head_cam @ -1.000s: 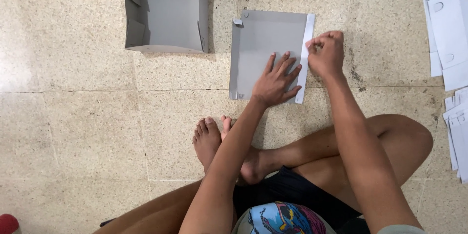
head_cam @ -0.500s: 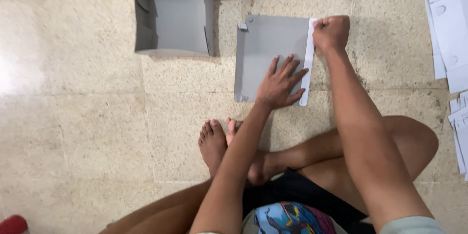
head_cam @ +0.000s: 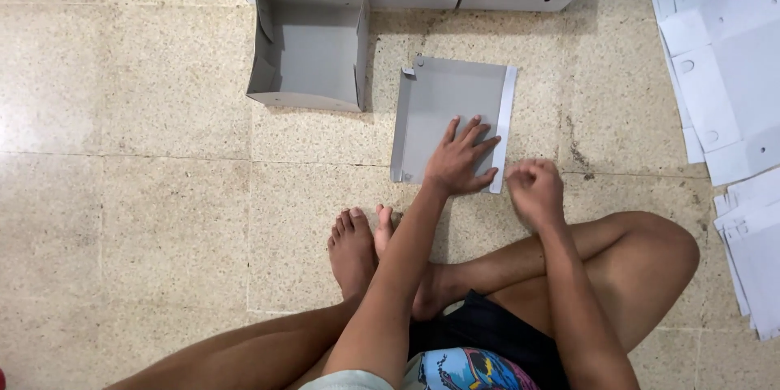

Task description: The person sits on the floor and assembles a white cardboard box from a flat sheet. They fold the sides and flaps, then secure the corners by inserting tabs into slots. Finally, they place the assembled box next to other completed boxes.

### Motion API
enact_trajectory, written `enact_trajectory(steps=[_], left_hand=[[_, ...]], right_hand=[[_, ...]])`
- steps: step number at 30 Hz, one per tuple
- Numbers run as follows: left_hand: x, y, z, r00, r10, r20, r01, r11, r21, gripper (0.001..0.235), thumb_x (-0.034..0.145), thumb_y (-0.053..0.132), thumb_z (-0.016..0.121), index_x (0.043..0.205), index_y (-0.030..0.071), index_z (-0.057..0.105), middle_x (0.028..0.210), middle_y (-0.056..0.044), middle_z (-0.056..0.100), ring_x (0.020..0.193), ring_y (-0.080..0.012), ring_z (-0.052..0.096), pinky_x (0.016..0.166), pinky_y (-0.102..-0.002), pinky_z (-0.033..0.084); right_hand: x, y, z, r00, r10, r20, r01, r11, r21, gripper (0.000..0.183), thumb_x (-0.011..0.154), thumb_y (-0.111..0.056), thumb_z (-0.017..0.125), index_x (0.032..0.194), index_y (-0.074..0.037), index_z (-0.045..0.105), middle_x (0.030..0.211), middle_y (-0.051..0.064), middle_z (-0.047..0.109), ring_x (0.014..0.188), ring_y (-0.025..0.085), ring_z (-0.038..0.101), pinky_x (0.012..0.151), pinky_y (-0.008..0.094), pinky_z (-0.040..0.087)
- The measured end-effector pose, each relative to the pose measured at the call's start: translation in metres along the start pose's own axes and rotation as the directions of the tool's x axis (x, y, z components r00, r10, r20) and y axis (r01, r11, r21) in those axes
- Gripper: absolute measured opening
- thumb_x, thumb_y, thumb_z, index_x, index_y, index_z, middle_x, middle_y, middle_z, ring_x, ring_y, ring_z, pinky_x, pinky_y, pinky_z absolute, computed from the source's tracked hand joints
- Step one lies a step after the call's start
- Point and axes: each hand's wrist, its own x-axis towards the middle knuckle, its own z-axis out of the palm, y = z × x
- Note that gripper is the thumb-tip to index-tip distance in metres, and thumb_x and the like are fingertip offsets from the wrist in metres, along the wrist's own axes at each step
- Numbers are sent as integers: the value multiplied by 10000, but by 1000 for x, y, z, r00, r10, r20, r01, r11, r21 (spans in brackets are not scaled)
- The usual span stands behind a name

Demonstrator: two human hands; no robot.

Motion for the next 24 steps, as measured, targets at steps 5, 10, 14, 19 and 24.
enact_trajectory(steps=[5, 10, 14, 19, 24], left_hand=[[0, -2, 3, 1000, 3, 10, -3, 999, -35, 647, 894, 629, 455, 1449, 303, 527, 1528, -29, 460, 1524, -229, 305, 1284, -522, 123], [3, -4, 5, 1000, -7, 3, 7, 999, -45, 660, 894, 634, 435, 1452, 292, 524, 1525, -28, 464, 1523, -220, 307, 1289, -512, 107], [4, -5, 16, 1000, -2, -8, 1, 998, -55, 664, 910, 621, 440, 1460, 257, 513, 1534, -30, 462, 1523, -208, 306, 1295, -499, 97], [7, -7, 26, 1000, 4, -18, -5, 998, -55, 675, 934, 584, 448, 1505, 225, 427, 1544, -43, 449, 1529, -209, 295, 1300, -503, 65], [7, -8, 30, 997, 1, -76, -7, 997, -79, 690, 904, 592, 513, 1432, 156, 430, 1511, -56, 473, 1515, -206, 322, 1305, -487, 90]], right_hand=[[-8, 14, 15, 988, 21, 151, -9, 996, -84, 204, 850, -255, 699, 1015, -166, 779, 964, 120, 669, 959, 337, 685, 859, 446, 533], [1, -1, 18, 992, 65, 106, -45, 982, -183, 163, 826, -221, 665, 926, -194, 792, 788, 46, 681, 844, 282, 702, 776, 420, 537], [9, -10, 18, 996, 75, 40, -72, 994, -88, 123, 855, -197, 653, 882, -171, 770, 719, 50, 620, 769, 278, 658, 725, 417, 516], [63, 0, 21, 999, -36, 29, 37, 999, -30, 118, 900, -126, 634, 872, -77, 737, 723, 84, 613, 748, 246, 617, 726, 372, 487], [141, 4, 34, 998, -44, -39, 41, 997, -70, 136, 910, -186, 658, 835, -106, 739, 723, 86, 657, 773, 320, 673, 712, 426, 511]])
